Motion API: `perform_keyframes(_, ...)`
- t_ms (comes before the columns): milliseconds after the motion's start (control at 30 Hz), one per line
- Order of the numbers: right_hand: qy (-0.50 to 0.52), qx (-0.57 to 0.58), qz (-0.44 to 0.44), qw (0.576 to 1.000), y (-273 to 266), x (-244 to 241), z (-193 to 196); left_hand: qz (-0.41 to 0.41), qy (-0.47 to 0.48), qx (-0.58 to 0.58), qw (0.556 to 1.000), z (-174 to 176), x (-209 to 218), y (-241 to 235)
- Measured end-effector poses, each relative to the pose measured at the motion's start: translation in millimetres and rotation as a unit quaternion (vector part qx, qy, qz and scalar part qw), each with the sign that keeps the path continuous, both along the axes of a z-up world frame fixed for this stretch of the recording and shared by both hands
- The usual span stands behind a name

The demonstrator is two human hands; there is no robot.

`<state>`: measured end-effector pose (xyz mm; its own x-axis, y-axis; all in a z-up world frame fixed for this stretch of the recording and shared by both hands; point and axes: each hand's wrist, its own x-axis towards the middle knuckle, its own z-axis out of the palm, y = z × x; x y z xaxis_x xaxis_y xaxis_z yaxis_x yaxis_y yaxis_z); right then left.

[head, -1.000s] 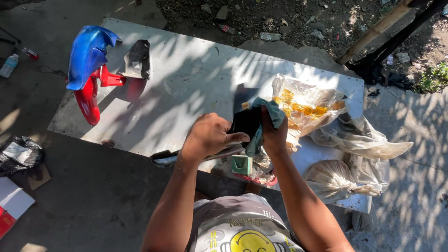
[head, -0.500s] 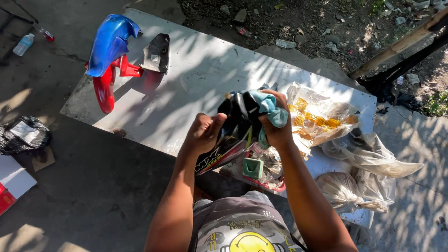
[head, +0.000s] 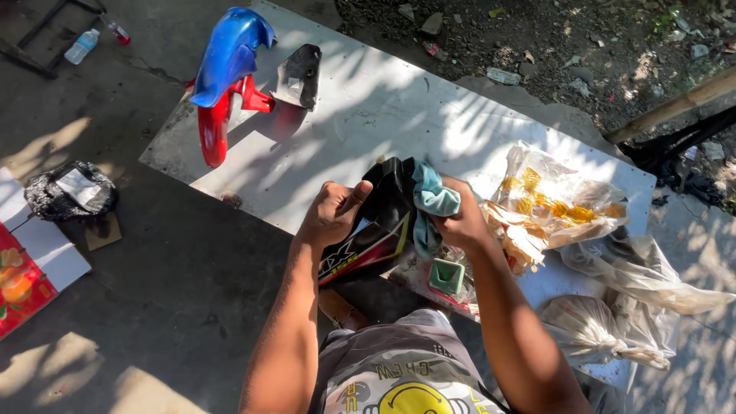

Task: The person wipes a black motorcycle part with a cloth, then cleans a beige motorcycle part with the same cloth. They place the beige part on the table and continue wiping the black part before setting it down. Finally, they pick up a plastic bag and begin to open it.

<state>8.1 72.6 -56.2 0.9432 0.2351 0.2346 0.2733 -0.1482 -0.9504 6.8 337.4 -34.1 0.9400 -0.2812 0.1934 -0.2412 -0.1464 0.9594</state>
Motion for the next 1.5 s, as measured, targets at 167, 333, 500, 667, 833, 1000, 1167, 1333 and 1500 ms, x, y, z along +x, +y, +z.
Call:
perform_keyframes(167, -0.043, -0.006, -0.097, 0.994, 41, 2, 24, 0.083, -0.116, 0.001, 0.99, -28, -18, 1)
perform_keyframes(333, 0.0, 0.13, -0.346, 0.929, 35, 29, -19, 0.028, -0.001, 0.008, 1.0, -6, -15, -3)
perform_keyframes(500, 0.088, 0.334, -0.444, 0.827, 58, 32, 47, 0.113, 0.02, 0.185, 0.976, 4, -8, 8)
perform_keyframes(667, 0.124, 0.288, -0.446, 0.838, 77, 57, -21, 0.179, 0.067, 0.183, 0.964, -7, 21, 2)
perform_keyframes(833, 0.178, 0.174, -0.302, 0.92, 93, 78, -103, 0.076, 0.098, 0.196, 0.973, 8, 44, -6)
perform_keyframes(1000, 0.206, 0.225, -0.18, 0.935, 51, 137, -128, 0.064, 0.077, 0.04, 0.994, -50, 78, -2)
perform_keyframes(1167, 0.226, 0.274, -0.163, 0.921, 38, 162, -105, 0.063, 0.088, -0.001, 0.994, -71, 109, -4)
perform_keyframes(1333, 0.326, 0.403, -0.214, 0.828, 15, 166, -93, 0.057, 0.087, -0.009, 0.995, -54, 132, -12)
perform_keyframes(1500, 0.379, 0.52, -0.199, 0.739, 24, 140, -44, 0.123, 0.07, 0.038, 0.989, -34, 137, -20)
